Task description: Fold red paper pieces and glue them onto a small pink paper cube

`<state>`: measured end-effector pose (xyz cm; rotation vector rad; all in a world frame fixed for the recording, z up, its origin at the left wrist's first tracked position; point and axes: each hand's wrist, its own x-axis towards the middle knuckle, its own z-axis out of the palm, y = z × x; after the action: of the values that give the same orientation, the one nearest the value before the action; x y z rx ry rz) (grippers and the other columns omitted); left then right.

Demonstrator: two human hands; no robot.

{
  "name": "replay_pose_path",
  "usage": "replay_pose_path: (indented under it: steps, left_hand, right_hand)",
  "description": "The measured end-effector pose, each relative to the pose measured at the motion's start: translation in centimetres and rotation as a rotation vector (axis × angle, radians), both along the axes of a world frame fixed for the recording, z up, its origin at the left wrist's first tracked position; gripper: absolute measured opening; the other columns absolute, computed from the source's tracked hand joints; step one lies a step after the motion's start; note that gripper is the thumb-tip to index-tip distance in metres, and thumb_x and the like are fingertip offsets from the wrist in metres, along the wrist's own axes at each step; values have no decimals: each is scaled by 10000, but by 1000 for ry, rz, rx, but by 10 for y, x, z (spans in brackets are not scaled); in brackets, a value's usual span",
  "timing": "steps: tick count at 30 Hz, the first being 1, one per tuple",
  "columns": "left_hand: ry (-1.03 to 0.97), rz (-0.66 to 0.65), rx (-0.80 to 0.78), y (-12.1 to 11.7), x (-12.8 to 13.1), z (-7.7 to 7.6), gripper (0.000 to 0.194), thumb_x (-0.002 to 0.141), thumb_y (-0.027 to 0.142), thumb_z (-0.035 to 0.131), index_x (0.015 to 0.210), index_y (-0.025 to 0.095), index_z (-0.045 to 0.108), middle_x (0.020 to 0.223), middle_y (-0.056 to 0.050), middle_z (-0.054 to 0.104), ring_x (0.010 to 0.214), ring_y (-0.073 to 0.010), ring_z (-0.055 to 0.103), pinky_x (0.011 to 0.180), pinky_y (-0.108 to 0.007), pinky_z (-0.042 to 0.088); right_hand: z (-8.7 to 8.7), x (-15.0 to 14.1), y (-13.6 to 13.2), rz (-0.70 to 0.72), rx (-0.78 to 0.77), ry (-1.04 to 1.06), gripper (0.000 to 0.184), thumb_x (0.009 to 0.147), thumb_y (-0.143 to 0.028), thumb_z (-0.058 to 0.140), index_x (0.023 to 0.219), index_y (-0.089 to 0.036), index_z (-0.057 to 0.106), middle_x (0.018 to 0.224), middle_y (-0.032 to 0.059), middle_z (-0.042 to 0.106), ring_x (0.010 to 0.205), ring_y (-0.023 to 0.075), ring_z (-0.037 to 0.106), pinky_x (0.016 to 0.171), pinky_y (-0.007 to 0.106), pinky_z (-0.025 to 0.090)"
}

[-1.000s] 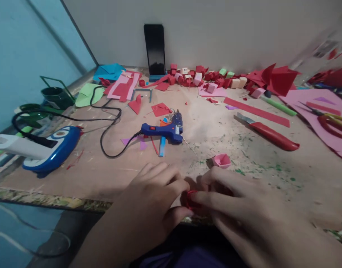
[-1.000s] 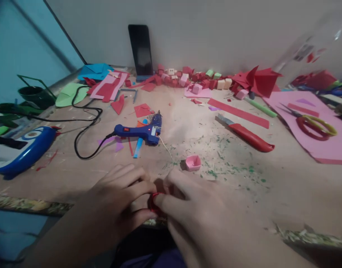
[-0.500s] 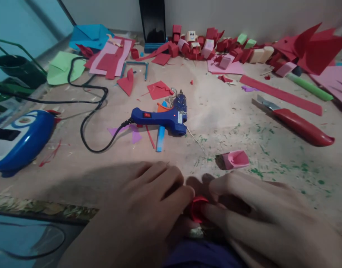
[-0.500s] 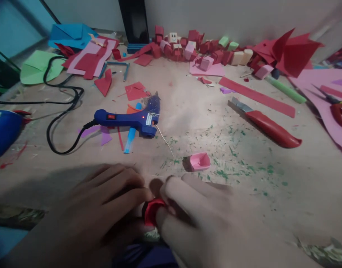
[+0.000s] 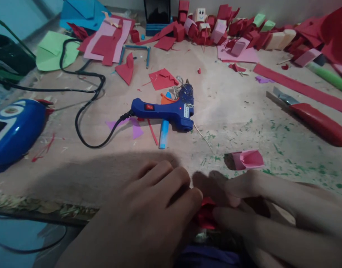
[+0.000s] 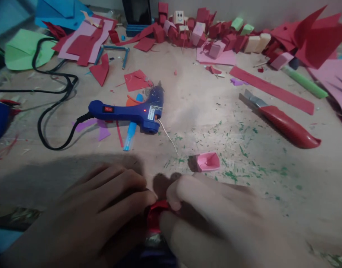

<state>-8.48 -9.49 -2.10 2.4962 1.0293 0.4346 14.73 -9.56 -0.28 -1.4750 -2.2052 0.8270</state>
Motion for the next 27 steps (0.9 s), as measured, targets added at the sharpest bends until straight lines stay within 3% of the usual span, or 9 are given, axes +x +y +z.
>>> replay_pose_path:
  steps: [4,10,18,22,27]
  left_hand:
    - [3,23,-14,-1,1,1,129,1035,204,540,978,227,654,948,-36,684,902,-259,604,847,-440,458]
    - [-29,17,-27,0,1,2,132,1036,215,548,946,238,642,939,-26,686,885,-235,605,846,-418,451]
    - [-35,-4,-6,2,1,2,74,994,162,580,982,221,624,964,-30,674,893,-251,590,856,-432,440]
    - [-27,-2,-10,1,1,3,88,987,136,575,998,213,617,955,-27,664,888,-248,576,868,-440,428]
    - [-32,-3,-2,1,2,4,77,961,138,608,962,214,618,933,-19,649,870,-236,571,828,-412,429]
  right_hand:
    - [-1,3,4,118,-18,-40,198,936,-218,665,762,-306,631,562,-46,623,407,143,604,340,227,473]
    - [0,0,1,165,88,-5,248,1006,-224,548,788,-285,650,623,-15,629,515,163,644,447,272,526]
    - [4,-5,3,234,119,-41,240,953,-162,605,747,-265,538,668,-52,634,441,105,551,461,258,501]
    - [2,-8,3,240,136,-68,274,976,-132,562,733,-253,530,667,-53,623,400,85,473,408,254,422]
    - [-2,-13,-2,252,175,-89,351,1018,-136,509,682,-235,523,686,-32,620,447,88,486,397,257,347]
